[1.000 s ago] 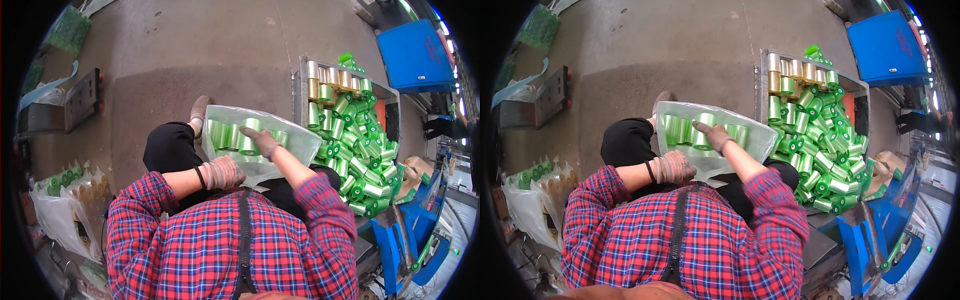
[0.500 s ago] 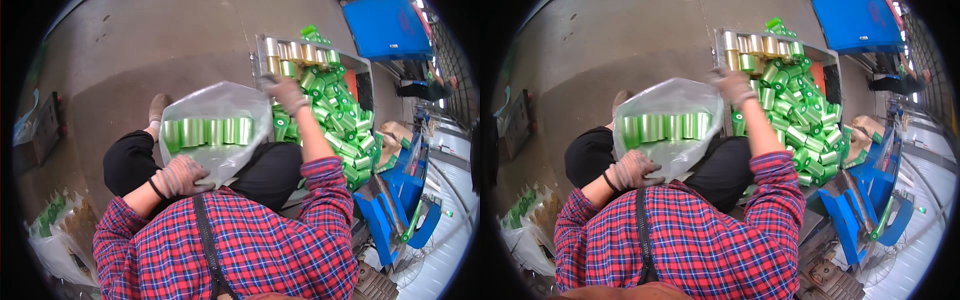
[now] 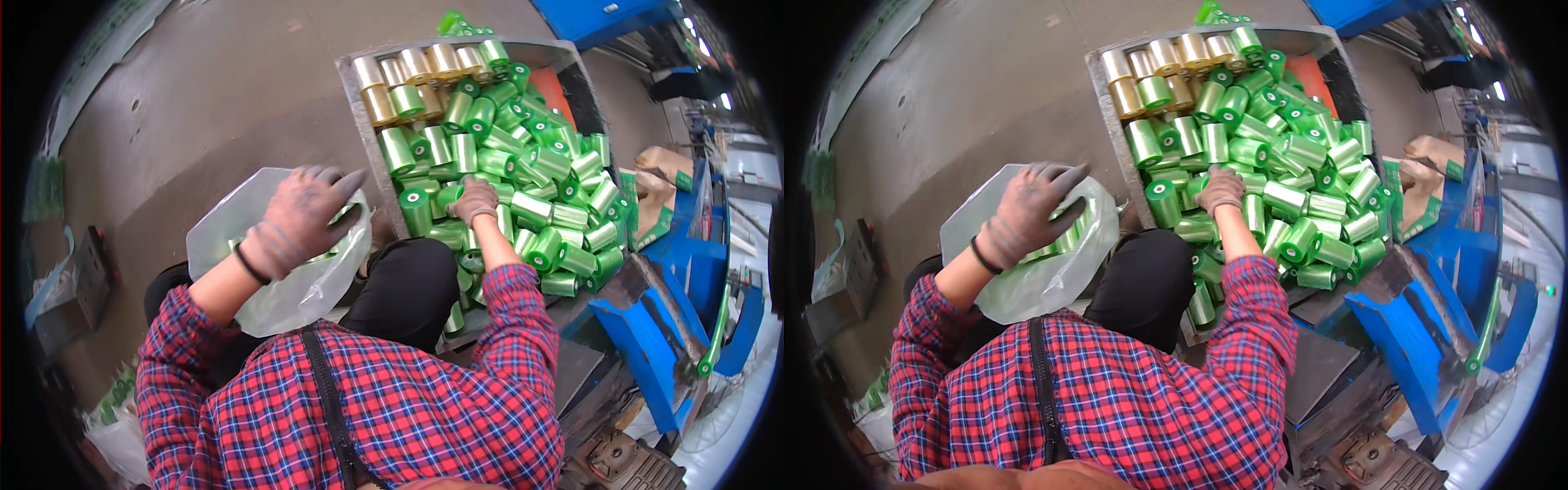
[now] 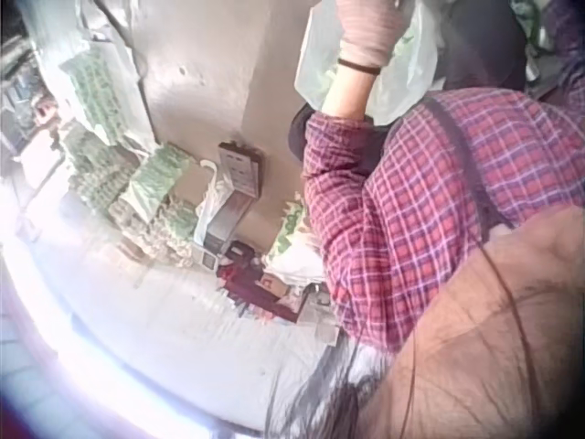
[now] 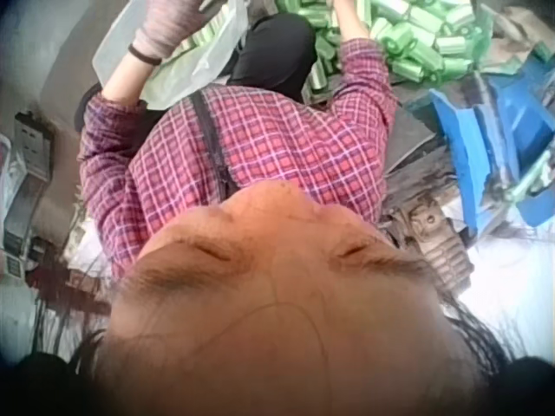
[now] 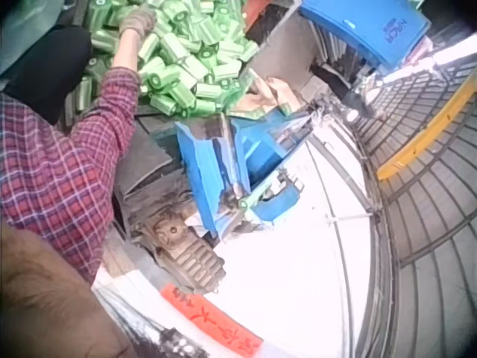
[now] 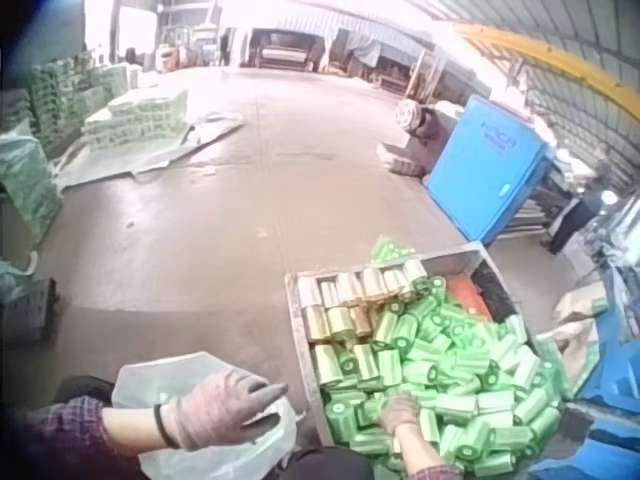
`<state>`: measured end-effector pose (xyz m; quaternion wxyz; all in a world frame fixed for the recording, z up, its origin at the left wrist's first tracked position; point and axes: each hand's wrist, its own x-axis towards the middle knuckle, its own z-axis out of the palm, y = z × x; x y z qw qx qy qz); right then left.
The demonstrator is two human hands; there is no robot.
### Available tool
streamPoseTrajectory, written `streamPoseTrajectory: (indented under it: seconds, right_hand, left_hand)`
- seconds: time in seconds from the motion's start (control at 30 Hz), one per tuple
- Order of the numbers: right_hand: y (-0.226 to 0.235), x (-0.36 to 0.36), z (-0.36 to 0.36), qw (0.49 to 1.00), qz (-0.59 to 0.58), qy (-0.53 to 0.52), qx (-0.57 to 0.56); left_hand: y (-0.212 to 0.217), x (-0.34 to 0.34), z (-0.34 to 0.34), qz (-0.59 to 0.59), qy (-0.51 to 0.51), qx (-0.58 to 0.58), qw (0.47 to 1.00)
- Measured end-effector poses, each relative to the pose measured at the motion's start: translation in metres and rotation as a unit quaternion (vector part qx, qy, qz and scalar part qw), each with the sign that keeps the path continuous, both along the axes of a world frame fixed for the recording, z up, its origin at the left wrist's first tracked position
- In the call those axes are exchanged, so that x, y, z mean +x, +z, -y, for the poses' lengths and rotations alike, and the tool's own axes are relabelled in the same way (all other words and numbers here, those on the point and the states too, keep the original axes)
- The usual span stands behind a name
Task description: The person is taking green plastic film rolls from a bin and packing them neatly into a clear plastic bag.
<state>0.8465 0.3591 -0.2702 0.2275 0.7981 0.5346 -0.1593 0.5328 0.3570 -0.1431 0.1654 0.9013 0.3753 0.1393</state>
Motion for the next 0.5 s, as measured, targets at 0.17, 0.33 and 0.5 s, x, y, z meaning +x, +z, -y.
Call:
streamPoseTrajectory:
  seconds: [0.17, 0.33, 0.5]
  right_hand:
    - [0.089, -0.018, 0.015, 0.811, -0.561, -0.081, 0.145]
    - [-0.014, 0.009, 0.021, 0.689, -0.681, -0.160, 0.190]
    - [-0.146, -0.013, 0.040, 0.834, -0.503, -0.126, 0.186]
  left_hand:
    - [-0.017, 0.089, -0.022, -0.042, -0.093, 0.258, 0.961]
    - [-0.012, 0.041, -0.016, 0.221, 0.084, -0.188, 0.953]
    - [-0.041, -0.041, 0.010, 0.058, 0.124, -0.272, 0.953]
